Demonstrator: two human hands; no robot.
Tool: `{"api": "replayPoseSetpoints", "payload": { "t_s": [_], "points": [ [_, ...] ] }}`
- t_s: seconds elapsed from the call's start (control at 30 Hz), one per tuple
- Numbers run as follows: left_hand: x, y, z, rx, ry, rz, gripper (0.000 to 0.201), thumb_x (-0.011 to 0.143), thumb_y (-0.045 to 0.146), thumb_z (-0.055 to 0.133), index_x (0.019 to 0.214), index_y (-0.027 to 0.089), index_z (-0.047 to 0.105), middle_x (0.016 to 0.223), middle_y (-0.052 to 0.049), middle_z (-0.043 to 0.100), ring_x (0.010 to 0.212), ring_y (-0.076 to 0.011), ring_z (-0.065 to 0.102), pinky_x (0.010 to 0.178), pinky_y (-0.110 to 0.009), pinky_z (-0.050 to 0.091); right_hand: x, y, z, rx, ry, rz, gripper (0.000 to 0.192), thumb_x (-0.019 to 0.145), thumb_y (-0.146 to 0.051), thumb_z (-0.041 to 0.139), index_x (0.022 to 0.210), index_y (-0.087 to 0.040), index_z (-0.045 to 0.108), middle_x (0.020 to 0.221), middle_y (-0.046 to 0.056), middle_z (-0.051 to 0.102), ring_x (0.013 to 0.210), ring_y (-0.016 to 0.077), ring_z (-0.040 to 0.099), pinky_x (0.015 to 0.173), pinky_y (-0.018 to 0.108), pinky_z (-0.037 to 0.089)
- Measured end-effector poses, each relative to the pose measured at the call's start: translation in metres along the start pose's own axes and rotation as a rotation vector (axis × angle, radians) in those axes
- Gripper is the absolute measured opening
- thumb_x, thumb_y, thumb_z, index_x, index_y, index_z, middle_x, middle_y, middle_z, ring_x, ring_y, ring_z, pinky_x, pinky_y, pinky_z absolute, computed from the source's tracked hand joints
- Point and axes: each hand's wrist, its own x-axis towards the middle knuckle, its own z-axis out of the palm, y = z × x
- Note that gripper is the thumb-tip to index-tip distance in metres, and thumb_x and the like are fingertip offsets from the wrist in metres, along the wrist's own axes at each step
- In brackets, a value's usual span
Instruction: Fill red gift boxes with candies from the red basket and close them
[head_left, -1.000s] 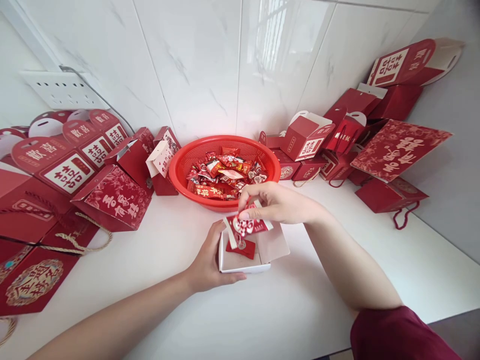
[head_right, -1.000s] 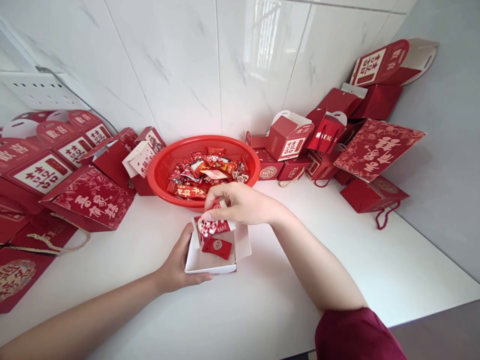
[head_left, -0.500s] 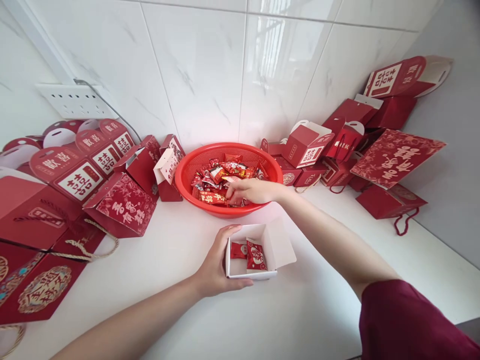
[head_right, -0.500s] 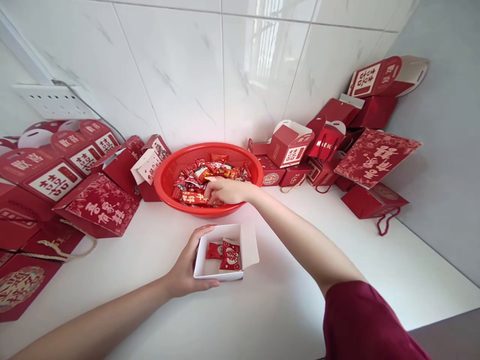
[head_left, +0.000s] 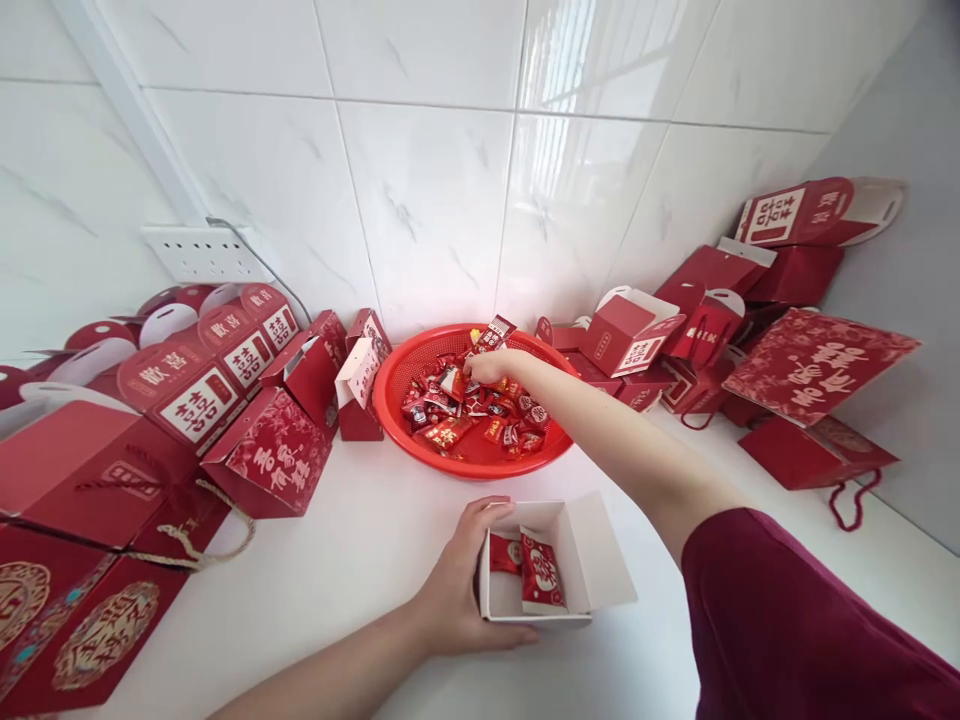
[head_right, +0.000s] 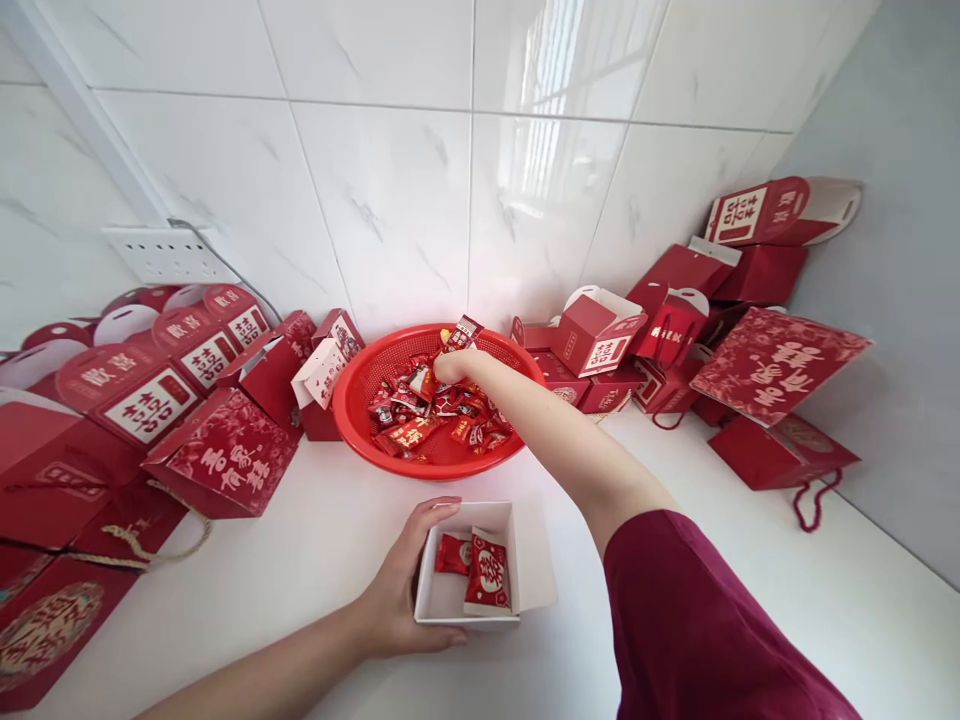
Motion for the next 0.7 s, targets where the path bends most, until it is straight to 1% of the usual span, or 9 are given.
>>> {"api": "replayPoseSetpoints", "payload": {
  "t_s": [0.1,0.23,0.3,0.37,0.4,0.47,0.57,0.63,0.7],
  "points": [
    [0.001,-0.001,0.0,-0.016,0.005,-0.025,0.105,0.06,0.053,0.087,0.147,0.032,0.032,0.144,-0.013,0.033,0.136,-0.0395,0.037,0.113,-0.056,0.035,0.021,-0.006,0.001,0.061,0.028,0.021,0.033,0.097,-0.035,0.061,0.125,-0.016,0.06,0.126,0.01,0.062,0.107,0.0232,0.064,0.09,0.043,0.056],
    [0.001,-0.002,-0.001,-0.029,0.002,-0.03,0.106,0.059,0.052,0.088,0.148,0.032,0.032,0.144,-0.013,0.034,0.136,-0.0395,0.037,0.114,-0.056,0.035,0.034,-0.013,0.015,0.179,0.08,-0.014,0.037,0.097,-0.036,0.061,0.13,-0.018,0.057,0.133,0.011,0.058,0.113,0.0249,0.061,0.095,0.047,0.053],
    [0.002,-0.002,-0.001,-0.051,0.002,-0.031,0.106,0.059,0.053,0.087,0.148,0.032,0.032,0.144,-0.013,0.034,0.136,-0.0395,0.037,0.114,-0.056,0.035,0.033,-0.013,0.017,0.24,0.053,-0.048,0.04,0.098,-0.039,0.059,0.132,-0.018,0.057,0.137,0.011,0.056,0.119,0.0265,0.059,0.101,0.051,0.049],
    [0.002,-0.003,-0.002,-0.072,0.01,-0.043,0.105,0.059,0.053,0.087,0.147,0.033,0.033,0.144,-0.013,0.033,0.136,-0.0395,0.038,0.114,-0.056,0.035,0.025,-0.012,0.013,0.296,-0.017,-0.082,0.043,0.099,-0.048,0.052,0.129,-0.019,0.061,0.139,0.011,0.058,0.122,0.0263,0.058,0.104,0.048,0.046],
    [0.002,-0.003,-0.002,-0.08,0.017,-0.052,0.105,0.06,0.052,0.087,0.147,0.033,0.033,0.144,-0.012,0.033,0.136,-0.0395,0.038,0.114,-0.056,0.035,0.02,-0.011,0.008,0.321,-0.069,-0.097,0.046,0.099,-0.054,0.049,0.125,-0.02,0.065,0.135,0.011,0.062,0.12,0.0258,0.06,0.103,0.044,0.048],
    [0.003,-0.003,-0.003,-0.092,0.047,-0.069,0.103,0.061,0.052,0.087,0.147,0.032,0.034,0.144,-0.012,0.033,0.136,-0.0395,0.039,0.114,-0.056,0.034,0.005,-0.009,-0.003,0.356,-0.186,-0.122,0.055,0.096,-0.064,0.046,0.114,-0.019,0.072,0.119,0.012,0.072,0.108,0.0247,0.068,0.094,0.037,0.053],
    [0.006,-0.002,-0.004,-0.11,0.097,-0.091,0.102,0.061,0.051,0.087,0.146,0.03,0.036,0.145,-0.013,0.034,0.136,-0.04,0.038,0.115,-0.056,0.033,-0.019,-0.005,-0.019,0.371,-0.313,-0.146,0.055,0.09,-0.065,0.055,0.104,-0.016,0.076,0.088,0.01,0.077,0.083,0.0209,0.073,0.079,0.032,0.057],
    [0.009,-0.001,-0.004,-0.137,0.123,-0.109,0.101,0.062,0.052,0.086,0.146,0.029,0.036,0.145,-0.013,0.036,0.135,-0.0403,0.04,0.114,-0.056,0.034,-0.032,-0.001,-0.023,0.358,-0.33,-0.146,0.049,0.091,-0.059,0.058,0.103,-0.015,0.075,0.077,0.007,0.075,0.073,0.0182,0.072,0.074,0.029,0.056],
    [0.012,0.002,-0.005,-0.171,0.15,-0.132,0.099,0.063,0.052,0.085,0.146,0.027,0.036,0.144,-0.013,0.039,0.133,-0.0405,0.044,0.112,-0.056,0.037,-0.042,0.006,-0.023,0.328,-0.316,-0.127,0.042,0.092,-0.052,0.061,0.102,-0.013,0.073,0.073,0.005,0.072,0.07,0.0176,0.071,0.071,0.029,0.056]
  ]
}}
